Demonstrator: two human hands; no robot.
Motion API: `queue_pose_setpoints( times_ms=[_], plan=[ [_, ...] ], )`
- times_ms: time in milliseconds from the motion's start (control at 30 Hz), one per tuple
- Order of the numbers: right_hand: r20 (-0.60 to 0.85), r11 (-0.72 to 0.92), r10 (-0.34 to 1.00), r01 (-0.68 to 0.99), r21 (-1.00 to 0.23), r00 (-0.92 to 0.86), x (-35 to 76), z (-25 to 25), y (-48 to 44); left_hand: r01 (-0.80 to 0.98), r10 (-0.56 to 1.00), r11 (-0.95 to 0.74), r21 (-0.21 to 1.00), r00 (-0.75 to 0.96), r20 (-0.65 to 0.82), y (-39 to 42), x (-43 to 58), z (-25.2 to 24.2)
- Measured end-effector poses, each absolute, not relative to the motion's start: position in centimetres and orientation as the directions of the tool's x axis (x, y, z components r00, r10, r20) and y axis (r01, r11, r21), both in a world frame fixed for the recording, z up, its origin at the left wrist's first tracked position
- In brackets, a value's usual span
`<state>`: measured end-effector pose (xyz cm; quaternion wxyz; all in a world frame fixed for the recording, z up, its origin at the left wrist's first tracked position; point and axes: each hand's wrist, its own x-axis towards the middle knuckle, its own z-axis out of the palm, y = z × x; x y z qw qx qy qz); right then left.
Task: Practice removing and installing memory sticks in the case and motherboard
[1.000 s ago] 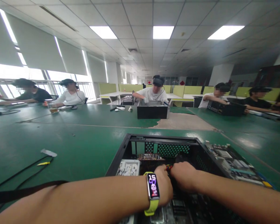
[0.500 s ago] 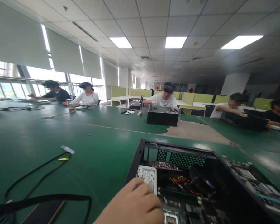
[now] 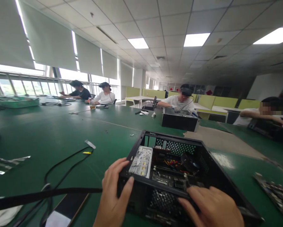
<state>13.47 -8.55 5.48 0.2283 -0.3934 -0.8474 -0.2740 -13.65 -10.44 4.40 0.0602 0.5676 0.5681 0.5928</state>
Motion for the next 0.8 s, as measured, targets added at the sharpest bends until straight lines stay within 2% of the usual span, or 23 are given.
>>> queue_pose_setpoints(
  times_ms=[67,100,167,233,333,400,467,600,700,800],
  plan=[
    [0.580,0.533,0.584,0.807,0.255,-0.568,11.1,6.2,-6.8,0.342,0.619,-0.329,0.880,-0.625,0.475,-7.5,-13.9,5.0],
    [0.564,0.526,0.605,0.814,0.246,-0.562,10.0,6.5,-6.0,0.228,0.543,-0.356,0.906,-0.739,0.399,-5.8,-14.2,5.7],
    [0.529,0.506,0.651,0.831,0.231,-0.544,8.1,7.1,-4.4,0.151,0.402,-0.398,0.905,-0.858,0.320,-2.1,-15.5,7.6],
    [0.500,0.492,0.684,0.842,0.221,-0.531,7.1,7.3,-3.0,0.058,0.495,-0.331,0.942,-0.839,0.225,0.8,-17.4,9.6],
    [0.460,0.498,0.701,0.836,0.231,-0.545,7.6,7.4,-1.0,-0.002,0.714,-0.240,0.971,-0.677,0.176,3.5,-20.6,11.3],
    [0.442,0.498,0.704,0.830,0.252,-0.556,8.8,7.2,0.1,-0.003,0.751,-0.227,0.974,-0.638,0.173,4.5,-22.5,11.4],
    [0.437,0.492,0.705,0.829,0.265,-0.559,9.8,7.2,1.0,-0.001,0.698,-0.256,0.967,-0.692,0.184,5.4,-23.8,11.0],
    [0.430,0.509,0.704,0.824,0.249,-0.565,9.4,7.3,2.0,0.030,0.486,-0.377,0.926,-0.844,0.225,6.2,-24.1,11.0],
    [0.420,0.513,0.718,0.830,0.219,-0.555,6.3,7.6,3.0,0.191,0.381,-0.558,0.808,-0.805,0.454,5.2,-21.2,12.4],
    [0.433,0.552,0.706,0.818,0.160,-0.561,1.5,8.5,4.7,0.359,0.304,-0.700,0.617,-0.632,0.713,2.5,-16.2,13.6]
  ],
)
